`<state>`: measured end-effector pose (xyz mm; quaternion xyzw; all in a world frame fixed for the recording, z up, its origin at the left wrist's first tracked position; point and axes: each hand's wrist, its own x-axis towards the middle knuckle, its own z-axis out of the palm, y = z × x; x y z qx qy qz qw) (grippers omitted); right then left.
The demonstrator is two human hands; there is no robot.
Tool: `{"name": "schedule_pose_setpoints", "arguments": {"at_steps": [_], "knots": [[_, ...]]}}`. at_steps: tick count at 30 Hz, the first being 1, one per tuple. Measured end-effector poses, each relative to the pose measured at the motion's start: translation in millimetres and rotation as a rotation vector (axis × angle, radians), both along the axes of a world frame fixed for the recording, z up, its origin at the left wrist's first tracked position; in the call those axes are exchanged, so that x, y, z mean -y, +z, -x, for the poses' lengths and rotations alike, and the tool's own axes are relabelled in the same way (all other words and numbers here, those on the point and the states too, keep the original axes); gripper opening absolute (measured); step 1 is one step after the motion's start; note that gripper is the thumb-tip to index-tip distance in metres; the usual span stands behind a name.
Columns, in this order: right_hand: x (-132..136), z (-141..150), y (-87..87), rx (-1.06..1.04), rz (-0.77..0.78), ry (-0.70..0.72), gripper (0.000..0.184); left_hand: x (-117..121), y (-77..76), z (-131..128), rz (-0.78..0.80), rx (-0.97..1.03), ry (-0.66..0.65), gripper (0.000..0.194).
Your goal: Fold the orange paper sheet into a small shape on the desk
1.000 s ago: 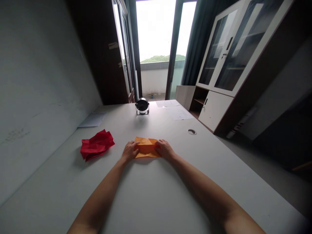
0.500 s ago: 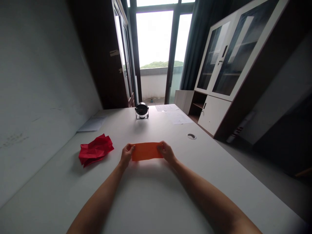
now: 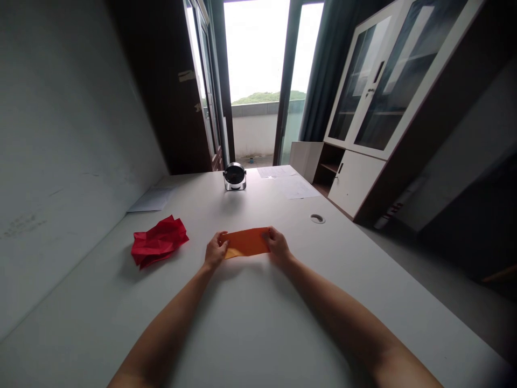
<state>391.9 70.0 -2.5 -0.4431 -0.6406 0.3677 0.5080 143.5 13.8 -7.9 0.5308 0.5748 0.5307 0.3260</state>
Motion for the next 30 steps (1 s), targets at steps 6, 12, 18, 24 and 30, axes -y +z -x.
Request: {"name": "schedule_pose_setpoints", "arguments": {"at_steps": [6,12,18,24,30], "knots": [[-2,-2,-3.5,0.137,-0.032,-0.052,0.029,2,3.9,9,-0.095,-0.508,0.155,0.037],[-3,-2,-7.4,0.201,-0.062,-0.042,0.026,13,14.2,-13,-0.251,-0.853,-0.043,0.038],[3,-2,0.3,0.428,-0.260,-0.119,0.027,9,-6.9,-20,-0.077,-0.978,-0.415,0.050],[23,6,20.7,0.756,-0.553,0.023,0.045,6,-8.9,-14,-0.045,-0.976,-0.429,0.051],[33,11,28.1,0.840,-0.686,0.109,0.045,4,-5.9,-10,-0.062,-0.943,-0.359,0.045]]}}
